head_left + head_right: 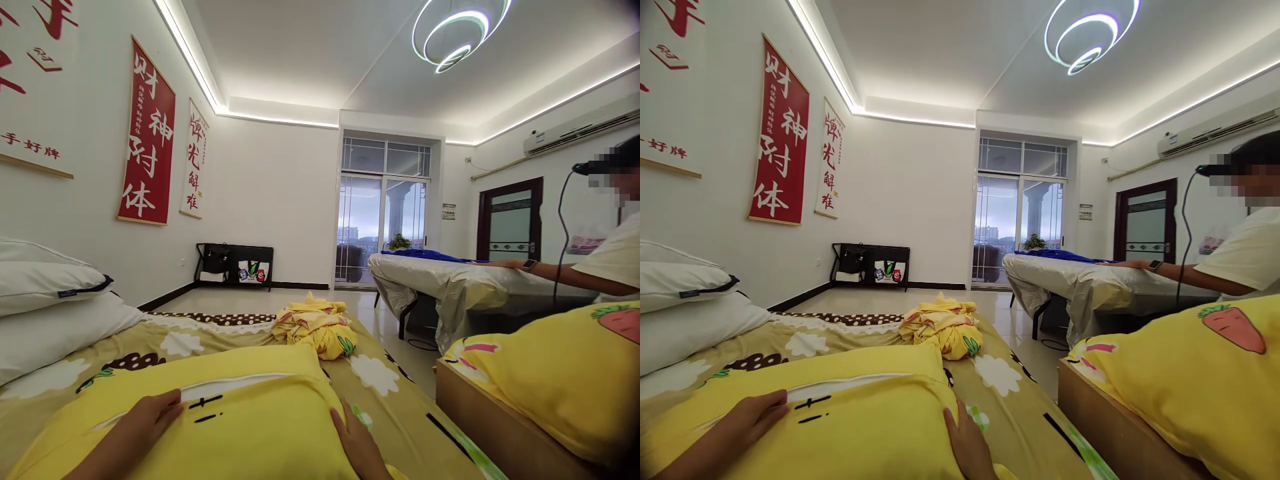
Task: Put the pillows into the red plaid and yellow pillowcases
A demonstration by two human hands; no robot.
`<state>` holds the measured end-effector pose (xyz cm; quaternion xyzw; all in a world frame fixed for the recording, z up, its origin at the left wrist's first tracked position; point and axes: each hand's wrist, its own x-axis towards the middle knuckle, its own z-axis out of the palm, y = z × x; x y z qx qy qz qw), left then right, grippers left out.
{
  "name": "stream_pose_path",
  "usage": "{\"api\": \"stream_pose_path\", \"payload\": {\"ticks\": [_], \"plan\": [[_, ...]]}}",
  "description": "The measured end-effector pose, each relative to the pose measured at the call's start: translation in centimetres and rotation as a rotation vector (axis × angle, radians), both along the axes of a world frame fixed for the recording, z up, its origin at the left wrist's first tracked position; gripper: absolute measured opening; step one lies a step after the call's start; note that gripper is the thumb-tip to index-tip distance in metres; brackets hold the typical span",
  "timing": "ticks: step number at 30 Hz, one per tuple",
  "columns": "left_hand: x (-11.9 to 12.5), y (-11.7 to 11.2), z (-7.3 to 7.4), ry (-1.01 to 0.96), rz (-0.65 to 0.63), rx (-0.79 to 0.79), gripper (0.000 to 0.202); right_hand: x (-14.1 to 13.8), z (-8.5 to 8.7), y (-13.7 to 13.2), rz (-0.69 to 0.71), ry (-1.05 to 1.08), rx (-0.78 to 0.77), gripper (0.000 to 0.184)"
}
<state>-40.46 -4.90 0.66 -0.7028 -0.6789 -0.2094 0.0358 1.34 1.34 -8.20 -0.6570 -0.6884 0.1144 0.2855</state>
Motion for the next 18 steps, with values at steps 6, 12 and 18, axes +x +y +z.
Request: {"api": "stream_pose_path", "payload": {"ticks": [6, 12, 18], "plan": [[3.8, 1.1, 7.1, 0.054, 0.125, 0.042, 0.034, 0.2, -0.7, -2.2, -0.066, 0.013, 0.123, 0.047], [1.8, 1.3, 8.4, 0.011, 0.094, 0.134, 0.036, -0.3, 2.8, -4.2, 0.026, 0.024, 0.247, 0.045], [2.0, 0.5, -0.1, 0.273, 0.107, -0.093, 0.042, 1.3, 4.7, -2.4, 0.017, -0.301, 0.134, 0.035]]}}
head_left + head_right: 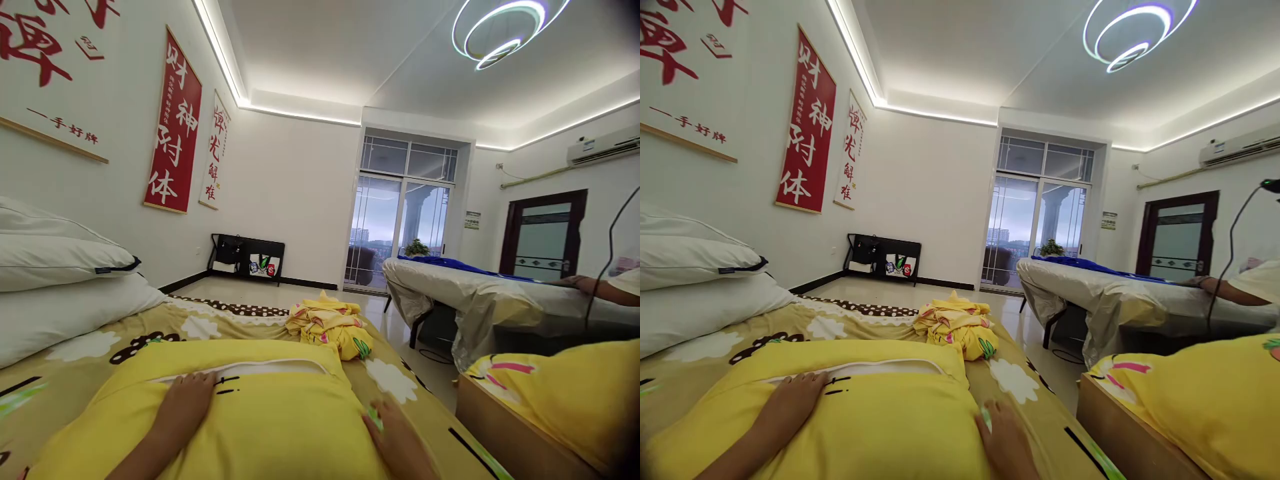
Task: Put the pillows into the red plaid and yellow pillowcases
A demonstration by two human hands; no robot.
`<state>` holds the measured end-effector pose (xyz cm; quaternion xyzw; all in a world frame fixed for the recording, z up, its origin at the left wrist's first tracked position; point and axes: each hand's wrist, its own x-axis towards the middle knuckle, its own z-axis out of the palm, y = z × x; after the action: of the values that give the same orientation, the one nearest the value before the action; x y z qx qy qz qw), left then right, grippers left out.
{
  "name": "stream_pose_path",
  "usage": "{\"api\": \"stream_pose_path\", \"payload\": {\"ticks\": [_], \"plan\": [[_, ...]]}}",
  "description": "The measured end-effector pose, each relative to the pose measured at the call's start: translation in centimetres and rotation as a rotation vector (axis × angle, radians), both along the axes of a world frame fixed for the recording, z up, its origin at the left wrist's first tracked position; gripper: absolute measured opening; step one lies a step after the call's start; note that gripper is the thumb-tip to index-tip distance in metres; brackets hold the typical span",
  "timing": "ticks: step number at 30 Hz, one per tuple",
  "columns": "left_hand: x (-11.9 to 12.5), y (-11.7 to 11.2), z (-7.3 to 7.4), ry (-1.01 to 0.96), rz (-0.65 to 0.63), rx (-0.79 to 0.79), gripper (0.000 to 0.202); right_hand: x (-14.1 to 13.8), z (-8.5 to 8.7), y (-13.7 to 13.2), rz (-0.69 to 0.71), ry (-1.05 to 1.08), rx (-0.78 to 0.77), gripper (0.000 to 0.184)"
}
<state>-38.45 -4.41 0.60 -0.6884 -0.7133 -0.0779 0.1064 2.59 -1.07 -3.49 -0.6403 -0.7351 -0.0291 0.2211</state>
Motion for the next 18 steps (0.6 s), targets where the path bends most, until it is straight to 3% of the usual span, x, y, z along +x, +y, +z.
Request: {"api": "stream_pose_path", "payload": {"ticks": [2, 5, 7, 9, 13, 15, 18], "plan": [[0.4, -0.2, 0.4, 0.080, 0.009, -0.021, 0.045, -0.4, 3.3, 0.9, 0.016, -0.040, 0.146, 0.037], [0.6, -0.3, 2.9, 0.131, 0.030, 0.004, 0.043, -2.8, 8.3, 2.6, 0.151, 0.033, 0.291, 0.041], [0.8, 0.2, 4.0, 0.212, 0.054, 0.099, 0.048, -5.1, 9.4, 4.2, 0.236, 0.103, 0.325, 0.045], [1.1, 0.9, 3.6, 0.244, 0.042, 0.117, 0.059, -7.9, 8.1, 5.5, 0.258, 0.177, 0.237, 0.049], [1.2, 2.0, -0.2, 0.032, -0.008, 0.066, 0.061, -12.3, 2.3, 6.6, 0.235, 0.227, -0.025, 0.046], [0.6, 2.3, -2.0, -0.056, -0.025, 0.162, 0.053, -12.6, 0.6, 6.5, 0.282, 0.225, -0.039, 0.048], [-0.6, 2.4, -3.6, -0.149, -0.072, 0.250, 0.044, -9.8, 0.5, 6.2, 0.437, 0.230, -0.093, 0.055]]}}
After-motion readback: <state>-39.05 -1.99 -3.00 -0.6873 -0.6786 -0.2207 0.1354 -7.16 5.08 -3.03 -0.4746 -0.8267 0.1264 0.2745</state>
